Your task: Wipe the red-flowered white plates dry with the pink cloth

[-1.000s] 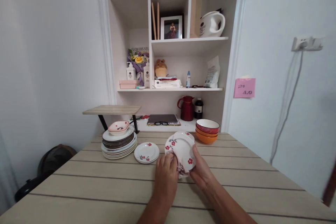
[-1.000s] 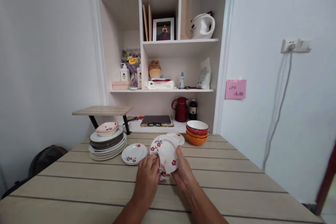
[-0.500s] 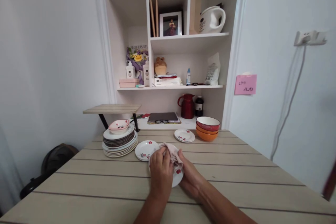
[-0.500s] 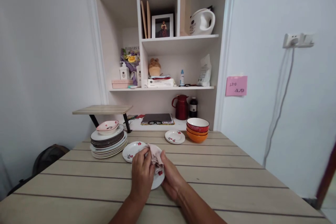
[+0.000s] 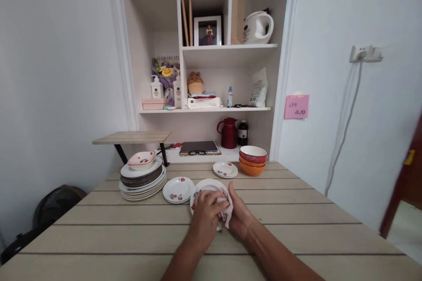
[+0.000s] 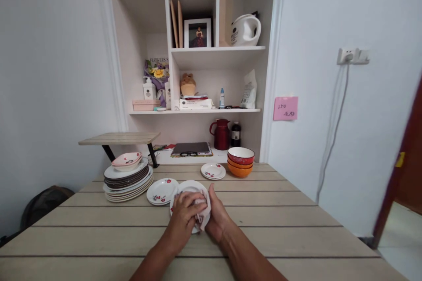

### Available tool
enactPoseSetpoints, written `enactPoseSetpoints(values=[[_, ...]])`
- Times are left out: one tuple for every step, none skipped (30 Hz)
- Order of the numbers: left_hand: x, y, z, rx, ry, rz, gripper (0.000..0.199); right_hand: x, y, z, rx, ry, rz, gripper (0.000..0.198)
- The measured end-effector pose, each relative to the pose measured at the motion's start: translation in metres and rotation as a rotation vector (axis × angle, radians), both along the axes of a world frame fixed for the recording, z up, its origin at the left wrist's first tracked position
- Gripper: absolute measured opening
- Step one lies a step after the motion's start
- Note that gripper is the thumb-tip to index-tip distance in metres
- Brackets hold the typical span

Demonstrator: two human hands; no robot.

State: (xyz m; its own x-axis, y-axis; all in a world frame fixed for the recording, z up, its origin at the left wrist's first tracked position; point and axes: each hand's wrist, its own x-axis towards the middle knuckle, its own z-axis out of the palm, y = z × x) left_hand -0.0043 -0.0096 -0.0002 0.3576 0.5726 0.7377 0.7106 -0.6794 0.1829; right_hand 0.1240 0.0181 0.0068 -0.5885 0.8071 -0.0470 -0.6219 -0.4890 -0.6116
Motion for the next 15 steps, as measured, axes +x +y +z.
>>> enactPoseSetpoints(values=[[0.001, 0.0, -0.002, 0.011, 0.039, -0.008, 0.061, 0.003, 0.004, -0.002, 0.0, -0.005, 0.005, 0.071], [0.002, 0.001, -0.004, 0.028, 0.071, -0.008, 0.058, 0.007, 0.008, -0.002, 0.002, -0.011, 0.009, 0.074], [0.003, 0.002, -0.007, 0.047, 0.101, -0.003, 0.053, 0.01, 0.011, -0.002, 0.01, -0.014, 0.008, 0.078], [0.003, 0.003, -0.009, 0.064, 0.124, 0.007, 0.048, 0.014, 0.014, -0.002, 0.025, -0.015, -0.006, 0.079], [0.003, 0.004, -0.011, 0.078, 0.141, 0.02, 0.042, 0.017, 0.017, 0.0, 0.049, -0.01, -0.034, 0.077], [0.002, 0.006, -0.012, 0.088, 0.148, 0.035, 0.037, 0.02, 0.019, 0.002, 0.074, 0.002, -0.06, 0.074], [0.0, 0.007, -0.013, 0.092, 0.15, 0.055, 0.033, 0.023, 0.02, 0.004, 0.099, 0.018, -0.079, 0.069], [-0.002, 0.008, -0.013, 0.093, 0.146, 0.079, 0.03, 0.025, 0.021, 0.005, 0.116, 0.034, -0.088, 0.064], [-0.005, 0.009, -0.012, 0.093, 0.143, 0.106, 0.029, 0.027, 0.021, 0.006, 0.126, 0.048, -0.093, 0.059], [-0.007, 0.009, -0.011, 0.095, 0.141, 0.136, 0.029, 0.028, 0.021, 0.006, 0.129, 0.056, -0.103, 0.054], [-0.01, 0.009, -0.01, 0.095, 0.145, 0.163, 0.031, 0.029, 0.021, 0.005, 0.128, 0.057, -0.121, 0.048], [-0.012, 0.009, -0.009, 0.094, 0.155, 0.183, 0.033, 0.029, 0.021, 0.003, 0.126, 0.055, -0.148, 0.043], [-0.013, 0.009, -0.009, 0.094, 0.167, 0.196, 0.035, 0.029, 0.021, 0.001, 0.125, 0.051, -0.178, 0.039], [-0.014, 0.009, -0.01, 0.094, 0.178, 0.199, 0.036, 0.028, 0.021, -0.001, 0.121, 0.045, -0.195, 0.038], [-0.013, 0.01, -0.011, 0.094, 0.188, 0.197, 0.036, 0.027, 0.021, -0.003, 0.117, 0.038, -0.194, 0.039]])
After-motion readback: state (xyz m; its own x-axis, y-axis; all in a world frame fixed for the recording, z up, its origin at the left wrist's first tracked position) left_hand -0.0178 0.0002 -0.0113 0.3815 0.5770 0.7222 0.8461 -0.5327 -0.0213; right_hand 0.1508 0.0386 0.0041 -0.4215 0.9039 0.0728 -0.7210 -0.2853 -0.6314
